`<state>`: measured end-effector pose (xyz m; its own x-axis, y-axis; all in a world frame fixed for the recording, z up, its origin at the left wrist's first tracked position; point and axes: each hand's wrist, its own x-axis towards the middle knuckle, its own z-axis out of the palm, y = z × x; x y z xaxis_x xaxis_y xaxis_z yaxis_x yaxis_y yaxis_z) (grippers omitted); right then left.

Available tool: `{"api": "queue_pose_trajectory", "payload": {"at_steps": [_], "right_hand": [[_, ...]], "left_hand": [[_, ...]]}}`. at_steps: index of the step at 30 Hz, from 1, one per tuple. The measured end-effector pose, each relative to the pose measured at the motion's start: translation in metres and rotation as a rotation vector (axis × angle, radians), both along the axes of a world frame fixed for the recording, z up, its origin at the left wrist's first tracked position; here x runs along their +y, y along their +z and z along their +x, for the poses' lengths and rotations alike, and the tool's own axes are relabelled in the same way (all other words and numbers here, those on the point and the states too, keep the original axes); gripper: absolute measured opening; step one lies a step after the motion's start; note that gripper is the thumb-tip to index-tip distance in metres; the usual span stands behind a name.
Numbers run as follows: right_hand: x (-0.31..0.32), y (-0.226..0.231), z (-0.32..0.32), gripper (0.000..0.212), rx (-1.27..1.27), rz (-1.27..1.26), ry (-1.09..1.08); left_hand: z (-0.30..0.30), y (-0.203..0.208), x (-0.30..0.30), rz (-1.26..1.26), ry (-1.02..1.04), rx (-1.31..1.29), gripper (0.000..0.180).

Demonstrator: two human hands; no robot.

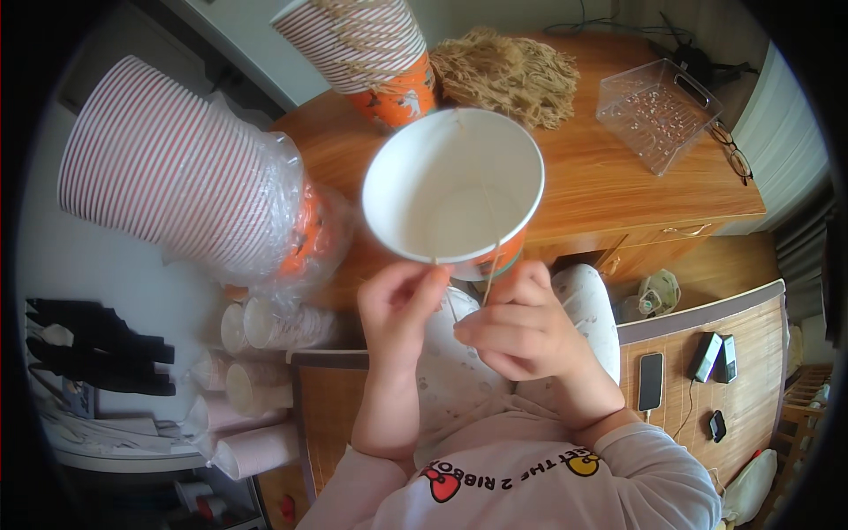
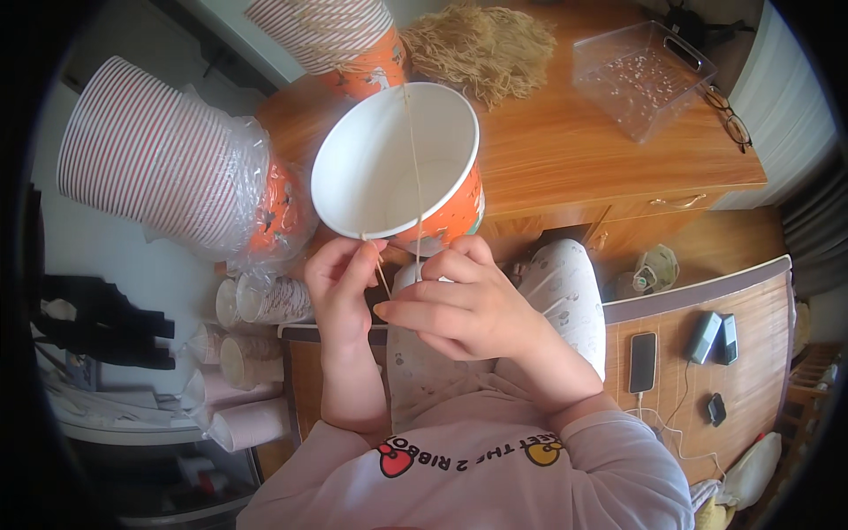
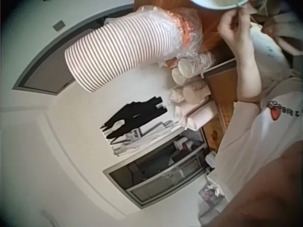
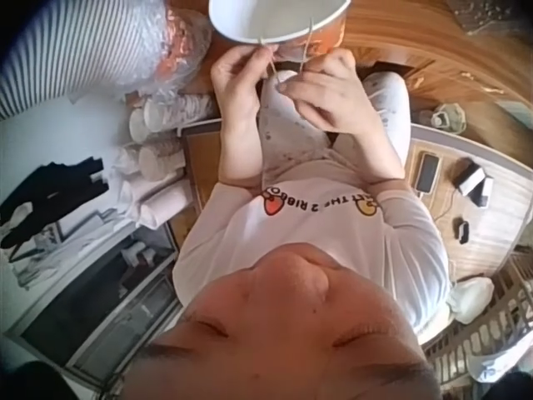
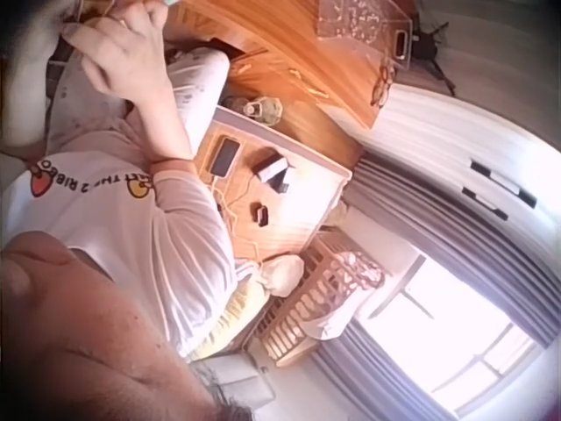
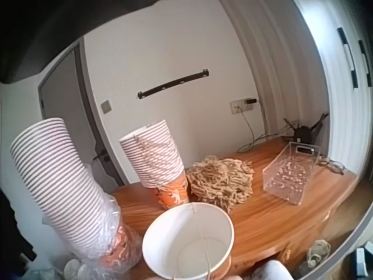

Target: Threading a thin string handle through pre-punched holes in a large paper bucket and tying it.

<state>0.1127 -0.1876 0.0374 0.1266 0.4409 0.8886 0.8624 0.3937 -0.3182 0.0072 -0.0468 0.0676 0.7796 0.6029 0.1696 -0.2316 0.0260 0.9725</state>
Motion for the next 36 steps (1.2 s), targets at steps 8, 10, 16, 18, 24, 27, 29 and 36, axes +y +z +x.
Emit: {"api": "queue_pose_trajectory", "payload": {"at_steps": [8,10,16,18,24,27,29,36], "right_hand": [[-0.014,0.010,0.003,0.039,0.142,-0.089,0.110],[-0.018,0.006,0.006,0.038,0.146,-0.057,0.085],[-0.018,0.003,0.005,0.042,0.106,-0.051,-0.469],[-0.014,-0.001,0.003,0.046,0.166,-0.013,-0.520],[0.002,-0.022,0.005,0.043,0.242,0.026,-0.343],[0.019,-0.028,0.000,0.040,0.355,-0.030,-0.236],[0.021,-0.027,-0.003,0.039,0.357,-0.029,-0.165],[0.015,-0.024,-0.007,0.031,0.370,0.005,-0.064]], "left_hand": [[-0.008,0.012,0.028,1.296,0.382,-0.153,0.057],[-0.004,0.033,0.035,1.376,0.126,0.069,0.054],[0.000,0.077,0.038,1.622,-0.070,0.187,0.031],[-0.006,0.110,0.033,1.858,-0.091,0.233,0.029],[0.016,0.218,0.036,2.477,-0.008,0.264,0.028],[0.063,0.288,0.045,2.635,0.167,0.307,0.028],[0.101,0.326,0.053,2.678,0.183,0.296,0.026],[0.182,0.354,0.103,2.747,0.184,0.386,0.020]]}}
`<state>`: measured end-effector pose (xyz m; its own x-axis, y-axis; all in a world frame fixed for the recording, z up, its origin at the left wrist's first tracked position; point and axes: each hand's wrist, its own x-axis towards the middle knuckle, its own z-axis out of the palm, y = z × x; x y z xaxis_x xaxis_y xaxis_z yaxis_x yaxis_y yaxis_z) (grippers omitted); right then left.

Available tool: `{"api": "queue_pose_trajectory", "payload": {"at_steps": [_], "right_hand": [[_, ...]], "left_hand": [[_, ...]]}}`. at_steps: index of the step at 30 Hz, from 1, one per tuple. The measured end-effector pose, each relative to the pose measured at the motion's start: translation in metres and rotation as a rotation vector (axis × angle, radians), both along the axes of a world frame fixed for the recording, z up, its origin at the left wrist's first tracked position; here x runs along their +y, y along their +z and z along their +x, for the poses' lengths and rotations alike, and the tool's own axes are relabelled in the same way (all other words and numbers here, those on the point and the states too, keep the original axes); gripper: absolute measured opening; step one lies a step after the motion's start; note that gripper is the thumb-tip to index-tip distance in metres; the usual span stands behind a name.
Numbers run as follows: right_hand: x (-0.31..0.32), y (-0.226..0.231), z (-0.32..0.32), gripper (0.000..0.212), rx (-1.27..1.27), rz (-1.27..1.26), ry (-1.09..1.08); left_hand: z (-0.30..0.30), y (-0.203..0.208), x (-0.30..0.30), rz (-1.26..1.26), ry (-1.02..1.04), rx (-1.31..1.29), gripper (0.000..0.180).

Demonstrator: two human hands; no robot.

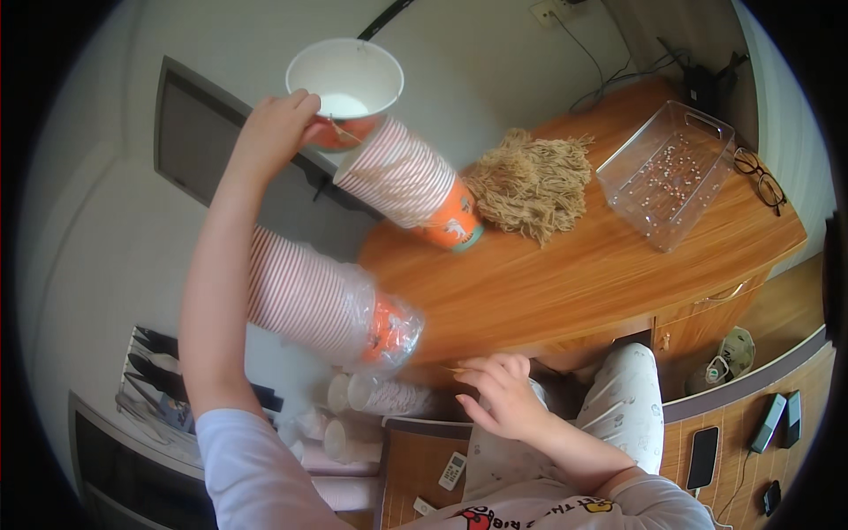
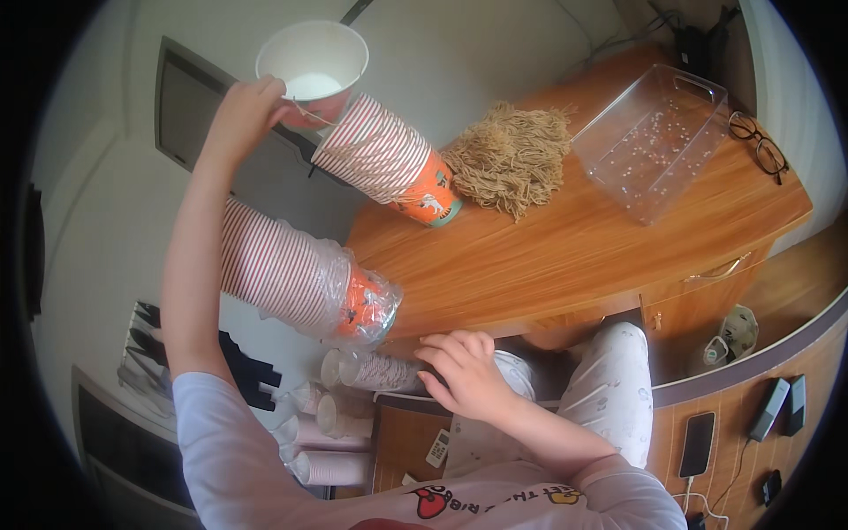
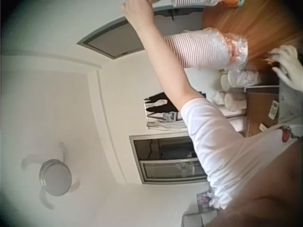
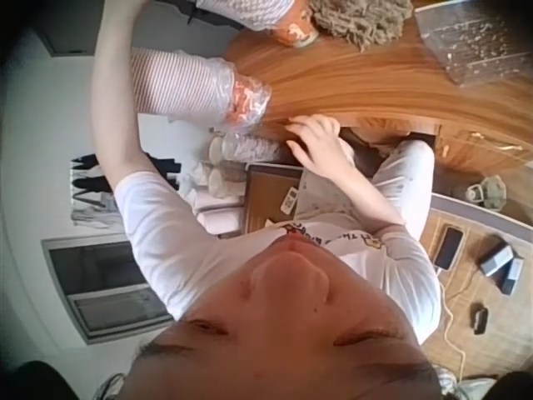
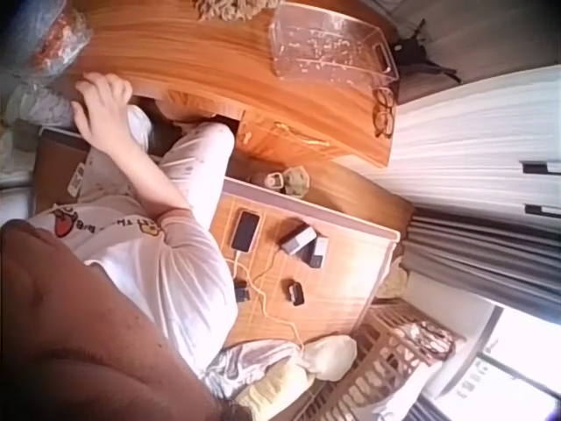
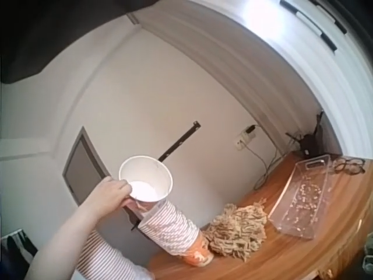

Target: Threading a thin string handle through pre-punched holes in a large paper bucket and tying it.

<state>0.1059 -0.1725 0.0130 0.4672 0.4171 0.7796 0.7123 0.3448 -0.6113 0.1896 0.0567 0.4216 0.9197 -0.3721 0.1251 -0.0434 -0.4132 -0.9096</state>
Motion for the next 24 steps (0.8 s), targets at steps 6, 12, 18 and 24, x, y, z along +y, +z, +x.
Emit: {"api": "queue_pose_trajectory", "payload": {"at_steps": [6,12,18,24], "right_hand": [[-0.012,0.000,0.010,0.026,0.041,0.039,0.043],[-0.014,0.000,0.016,0.023,0.064,0.058,0.070],[-0.010,-0.001,0.022,0.022,0.084,0.057,0.108],[-0.006,-0.005,0.026,0.021,0.099,0.048,0.109]], "left_hand": [[0.015,-0.021,0.034,-0.538,0.169,-0.205,0.030],[0.003,-0.032,0.075,-1.334,0.407,-0.142,0.040],[0.011,-0.059,0.083,-1.384,0.579,-0.296,0.074],[0.028,-0.080,0.093,-1.800,0.613,-0.341,0.131]]}}
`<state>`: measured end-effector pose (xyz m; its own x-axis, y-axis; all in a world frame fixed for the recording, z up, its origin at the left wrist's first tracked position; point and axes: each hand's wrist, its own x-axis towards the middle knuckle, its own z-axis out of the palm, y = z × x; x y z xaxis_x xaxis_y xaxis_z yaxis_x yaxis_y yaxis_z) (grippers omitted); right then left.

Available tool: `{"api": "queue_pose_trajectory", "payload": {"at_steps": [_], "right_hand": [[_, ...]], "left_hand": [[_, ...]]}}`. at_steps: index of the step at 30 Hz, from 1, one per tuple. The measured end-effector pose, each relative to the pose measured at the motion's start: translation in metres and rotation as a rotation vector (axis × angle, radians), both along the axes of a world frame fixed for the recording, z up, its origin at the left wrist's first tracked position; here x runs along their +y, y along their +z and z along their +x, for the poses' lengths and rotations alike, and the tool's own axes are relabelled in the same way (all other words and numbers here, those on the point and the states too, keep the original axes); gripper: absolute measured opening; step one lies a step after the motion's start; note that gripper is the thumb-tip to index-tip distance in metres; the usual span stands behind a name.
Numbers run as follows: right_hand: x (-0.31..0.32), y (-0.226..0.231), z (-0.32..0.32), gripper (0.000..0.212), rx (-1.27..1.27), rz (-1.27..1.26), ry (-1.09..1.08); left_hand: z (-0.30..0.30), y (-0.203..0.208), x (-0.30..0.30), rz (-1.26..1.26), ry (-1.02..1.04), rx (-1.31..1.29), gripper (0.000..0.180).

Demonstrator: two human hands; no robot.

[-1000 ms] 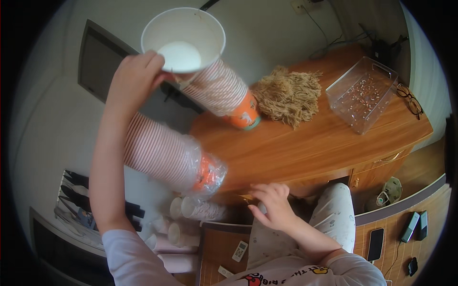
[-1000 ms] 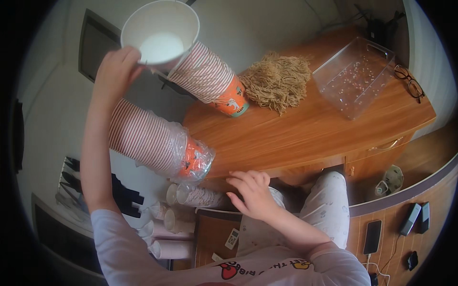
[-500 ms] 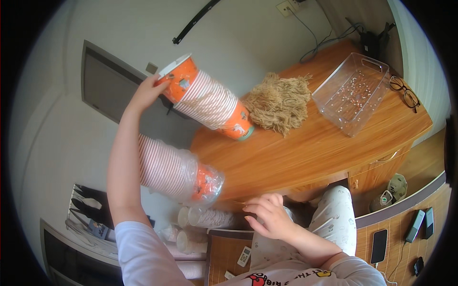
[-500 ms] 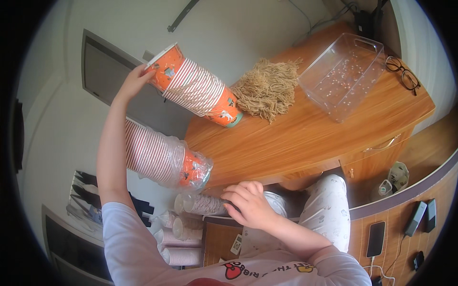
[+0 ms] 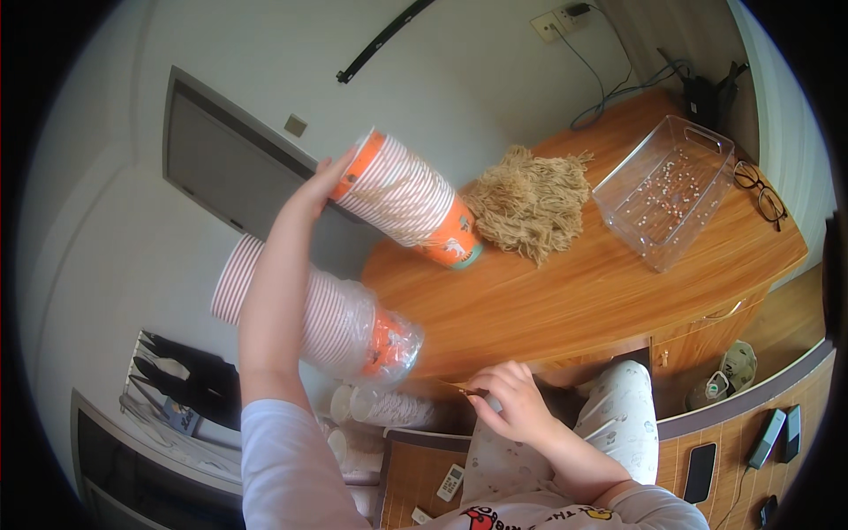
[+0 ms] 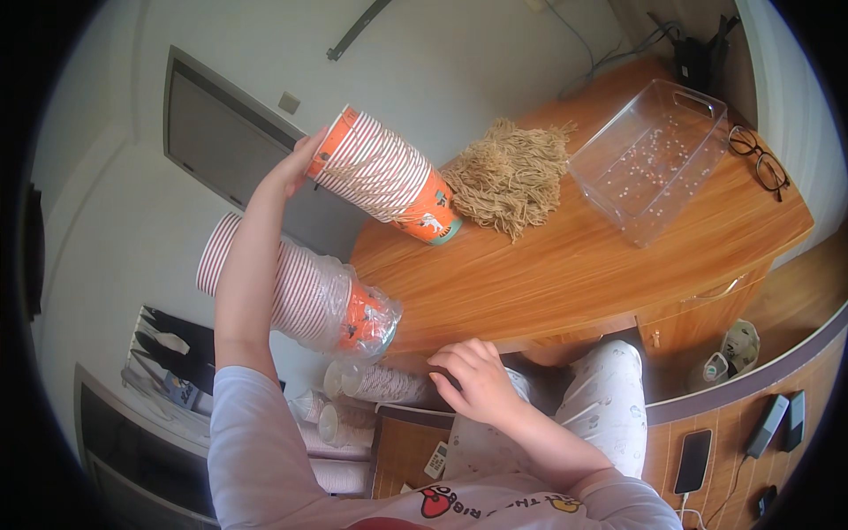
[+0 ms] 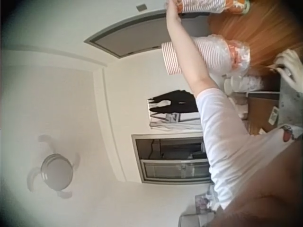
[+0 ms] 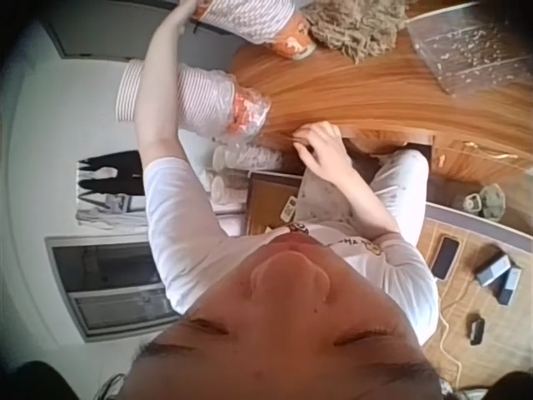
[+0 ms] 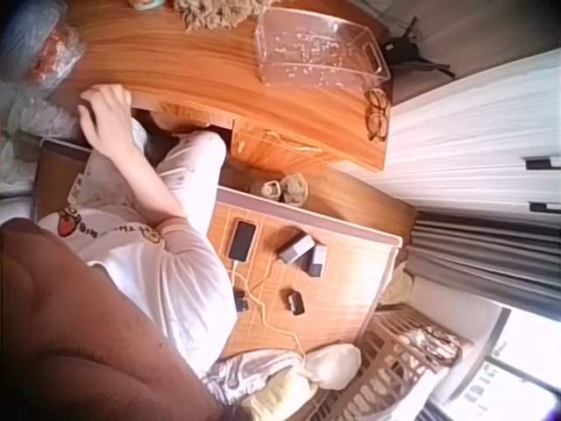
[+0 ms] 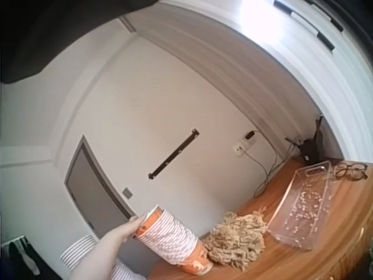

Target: Threading a thin string handle through pre-punched holes in a large paper bucket and tying it.

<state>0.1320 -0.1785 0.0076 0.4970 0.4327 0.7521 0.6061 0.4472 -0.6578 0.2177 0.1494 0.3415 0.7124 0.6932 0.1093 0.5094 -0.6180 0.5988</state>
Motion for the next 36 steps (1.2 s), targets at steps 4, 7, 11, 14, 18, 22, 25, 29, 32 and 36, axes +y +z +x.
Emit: {"api": "queue_pose_trajectory", "payload": {"at_steps": [4,7,11,14,18,22,25,29,32,36], "right_hand": [[0.000,-0.007,0.010,0.018,0.034,-0.053,-0.023],[0.003,-0.012,0.015,0.017,0.079,-0.039,-0.031],[0.003,-0.014,0.020,0.013,0.202,0.025,0.039],[0.002,-0.014,0.023,0.012,0.284,0.048,0.056],[0.006,-0.012,0.019,0.010,0.253,0.043,0.072],[0.001,-0.014,0.026,0.007,0.193,0.012,0.032],[-0.003,-0.009,0.027,0.007,0.263,-0.006,0.082],[-0.006,-0.007,0.031,0.007,0.293,-0.027,0.063],[-0.006,-0.010,0.032,0.007,0.274,-0.045,0.079],[-0.006,-0.011,0.032,0.006,0.251,-0.031,0.067]], "left_hand": [[0.012,-0.007,-0.006,-0.108,-0.035,0.107,0.121],[0.008,-0.003,0.004,-0.160,-0.084,0.161,0.118],[-0.004,0.004,0.028,-0.084,-0.134,0.215,0.110],[0.013,0.000,0.016,-0.133,-0.178,-0.046,0.086],[0.032,0.005,0.016,-0.137,-0.030,0.092,0.063],[0.057,-0.011,-0.004,-0.382,-0.097,0.060,0.047],[0.060,-0.001,0.002,-0.230,-0.099,-0.055,0.021],[0.071,0.001,0.006,-0.214,-0.099,-0.165,0.012],[0.083,-0.002,0.003,-0.061,-0.177,-0.168,0.018],[0.096,-0.004,0.010,0.335,-0.394,0.067,0.031]]}}
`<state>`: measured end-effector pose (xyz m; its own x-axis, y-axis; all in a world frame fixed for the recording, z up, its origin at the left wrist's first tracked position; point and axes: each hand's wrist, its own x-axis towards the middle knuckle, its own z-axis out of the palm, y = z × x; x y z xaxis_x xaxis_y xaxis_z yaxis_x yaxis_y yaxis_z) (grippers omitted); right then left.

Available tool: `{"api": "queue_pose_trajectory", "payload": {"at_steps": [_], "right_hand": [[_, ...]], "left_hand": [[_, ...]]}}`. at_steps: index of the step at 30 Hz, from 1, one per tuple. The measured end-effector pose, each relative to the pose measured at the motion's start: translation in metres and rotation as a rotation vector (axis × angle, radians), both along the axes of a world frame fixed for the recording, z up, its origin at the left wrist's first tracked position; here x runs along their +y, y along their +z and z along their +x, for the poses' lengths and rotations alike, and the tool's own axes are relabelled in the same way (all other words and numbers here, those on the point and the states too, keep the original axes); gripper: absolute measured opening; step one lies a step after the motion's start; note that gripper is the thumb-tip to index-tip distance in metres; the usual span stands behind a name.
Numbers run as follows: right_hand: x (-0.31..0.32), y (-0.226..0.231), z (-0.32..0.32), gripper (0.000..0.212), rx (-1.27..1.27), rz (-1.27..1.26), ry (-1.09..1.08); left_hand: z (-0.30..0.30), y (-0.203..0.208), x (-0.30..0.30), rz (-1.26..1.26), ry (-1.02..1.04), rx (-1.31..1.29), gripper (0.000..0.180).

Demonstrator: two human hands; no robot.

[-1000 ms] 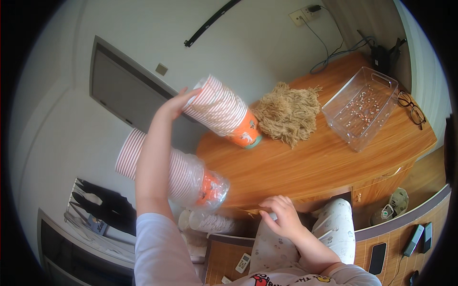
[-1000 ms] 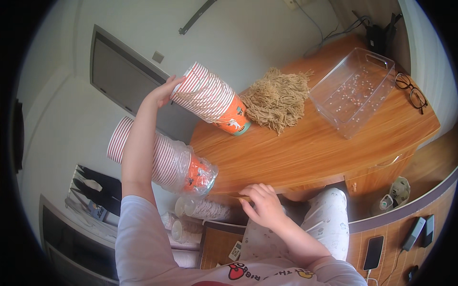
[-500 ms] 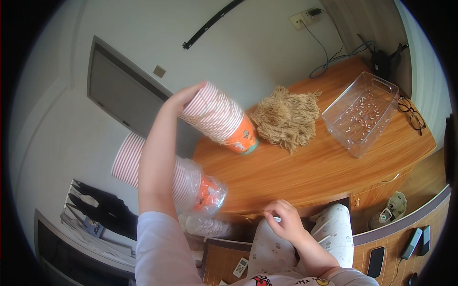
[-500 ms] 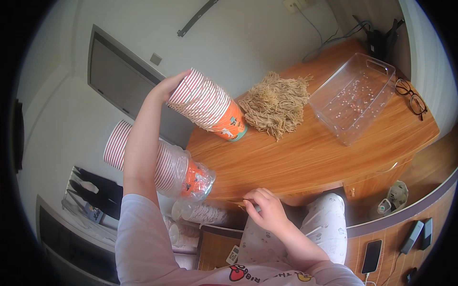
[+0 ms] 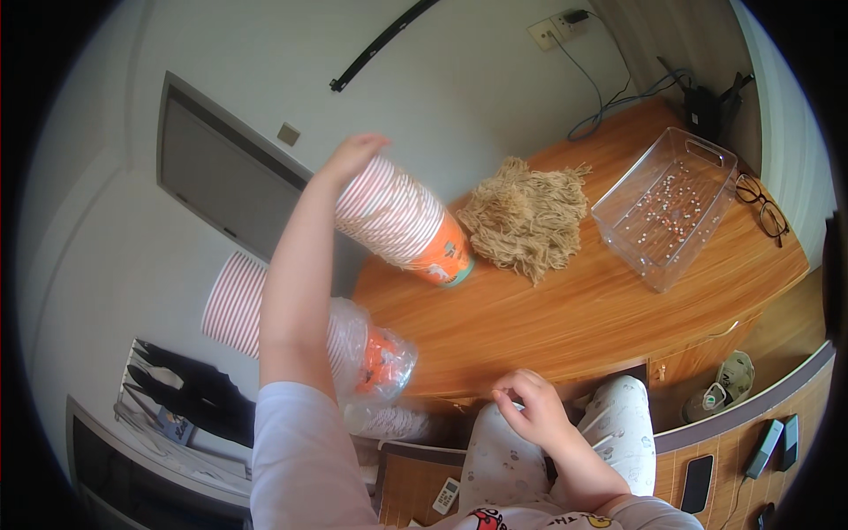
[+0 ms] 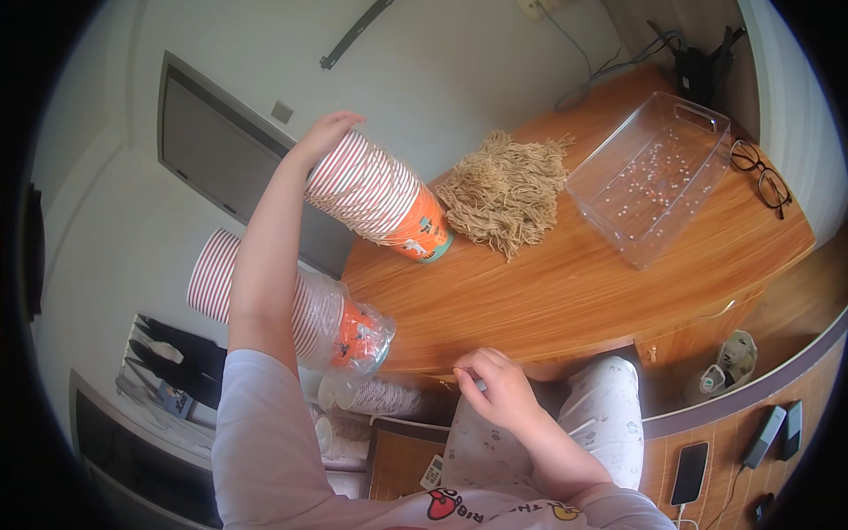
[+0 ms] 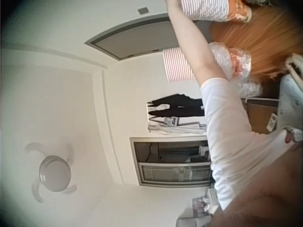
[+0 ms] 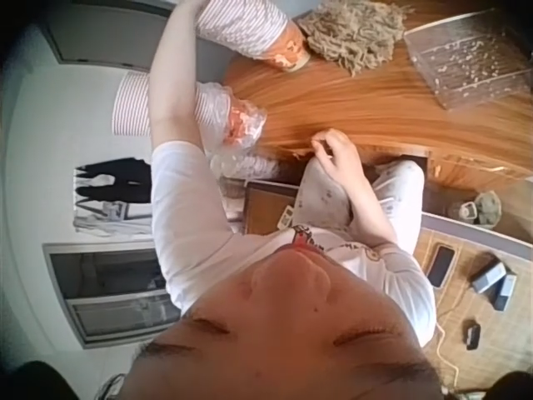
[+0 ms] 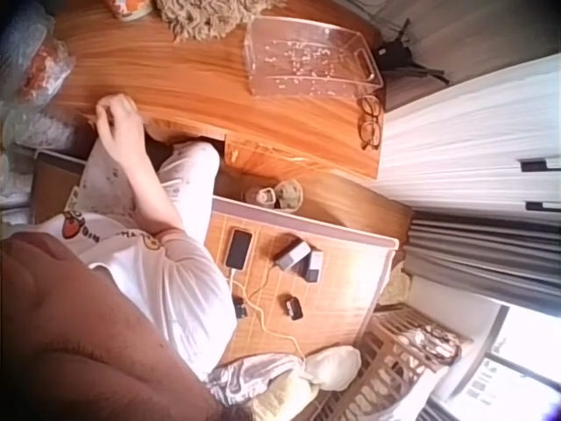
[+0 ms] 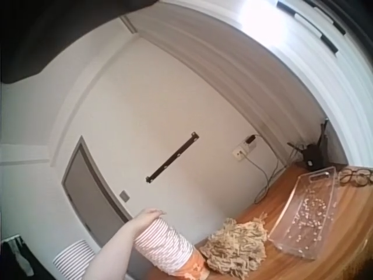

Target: Threading a thin string handle through pre-punched holes in a large paper bucket and tying it.

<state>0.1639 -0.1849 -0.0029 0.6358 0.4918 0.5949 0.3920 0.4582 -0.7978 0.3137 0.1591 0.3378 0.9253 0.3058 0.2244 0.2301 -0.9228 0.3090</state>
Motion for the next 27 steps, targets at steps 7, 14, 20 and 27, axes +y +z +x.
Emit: {"api": "queue_pose_trajectory", "payload": {"at_steps": [7,14,20,27], "right_hand": [[0.000,0.000,0.002,0.006,0.024,-0.011,0.024],[0.000,0.000,0.003,0.006,-0.044,-0.011,-0.005],[0.001,0.008,-0.003,0.006,-0.042,-0.024,0.023],[0.000,0.006,-0.002,0.005,-0.096,-0.068,-0.050]], "left_hand": [[0.013,0.002,0.005,0.223,0.115,0.391,0.051],[0.017,-0.010,0.004,-0.130,0.249,0.046,0.072],[0.007,0.018,0.002,0.054,0.218,0.456,0.067],[-0.016,-0.086,-0.074,1.320,0.079,0.465,0.042]]}}
